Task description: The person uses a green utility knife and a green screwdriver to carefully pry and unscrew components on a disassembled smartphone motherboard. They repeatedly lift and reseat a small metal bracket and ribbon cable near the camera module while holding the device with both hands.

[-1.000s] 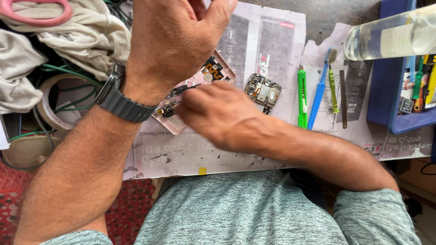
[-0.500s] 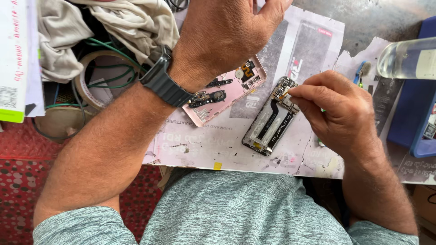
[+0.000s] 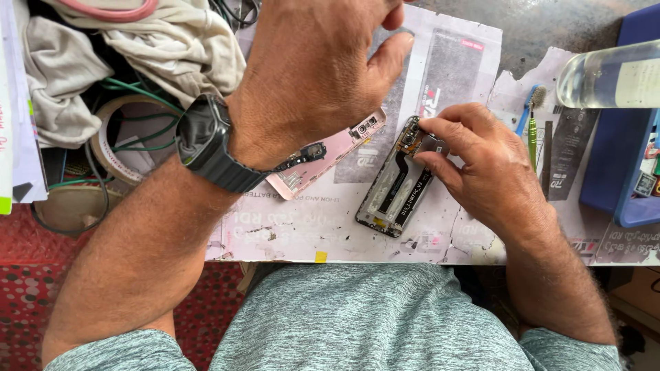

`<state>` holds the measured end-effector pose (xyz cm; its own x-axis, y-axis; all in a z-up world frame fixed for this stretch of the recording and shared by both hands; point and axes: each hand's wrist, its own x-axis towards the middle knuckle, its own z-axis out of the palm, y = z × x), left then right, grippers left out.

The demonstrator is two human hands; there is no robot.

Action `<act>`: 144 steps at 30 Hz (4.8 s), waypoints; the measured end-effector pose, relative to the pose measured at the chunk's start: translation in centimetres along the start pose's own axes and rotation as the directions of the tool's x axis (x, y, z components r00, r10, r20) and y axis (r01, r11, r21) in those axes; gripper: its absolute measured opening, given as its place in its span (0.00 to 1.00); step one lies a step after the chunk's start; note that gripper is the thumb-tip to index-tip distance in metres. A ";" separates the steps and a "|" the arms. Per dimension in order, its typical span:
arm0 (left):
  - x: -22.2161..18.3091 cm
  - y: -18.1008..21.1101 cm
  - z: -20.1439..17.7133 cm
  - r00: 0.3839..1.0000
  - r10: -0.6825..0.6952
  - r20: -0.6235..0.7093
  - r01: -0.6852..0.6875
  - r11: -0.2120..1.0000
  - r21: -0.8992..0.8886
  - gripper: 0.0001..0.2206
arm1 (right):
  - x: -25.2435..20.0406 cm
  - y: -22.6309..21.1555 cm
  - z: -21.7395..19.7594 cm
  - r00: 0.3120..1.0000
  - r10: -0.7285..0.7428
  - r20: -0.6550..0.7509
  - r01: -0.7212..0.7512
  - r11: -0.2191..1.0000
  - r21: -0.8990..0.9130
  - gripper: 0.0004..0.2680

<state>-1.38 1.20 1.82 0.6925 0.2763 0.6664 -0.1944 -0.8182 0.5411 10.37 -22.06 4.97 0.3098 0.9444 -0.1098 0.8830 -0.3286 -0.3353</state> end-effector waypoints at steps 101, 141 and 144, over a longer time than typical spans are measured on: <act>-13.6 12.1 -9.2 0.826 -0.541 0.155 0.391 0.750 0.534 0.32 | -1.7 1.7 0.2 0.937 -0.121 -0.329 0.222 0.931 0.289 0.10; -5.7 6.3 -9.3 0.945 -0.316 0.080 0.257 0.873 0.414 0.12 | 7.9 -0.5 3.2 0.970 -0.161 -0.182 0.228 0.861 0.455 0.05; -4.8 4.7 -7.9 0.937 -0.304 0.174 0.251 0.929 0.273 0.07 | 6.6 0.1 2.5 0.976 -0.098 -0.193 0.182 0.854 0.487 0.05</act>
<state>-11.11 -0.02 5.26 0.8289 0.4195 0.3702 0.1828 -0.8284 0.5295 11.65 -15.82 1.89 0.2845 0.9528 0.1064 0.6390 -0.1057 -0.7619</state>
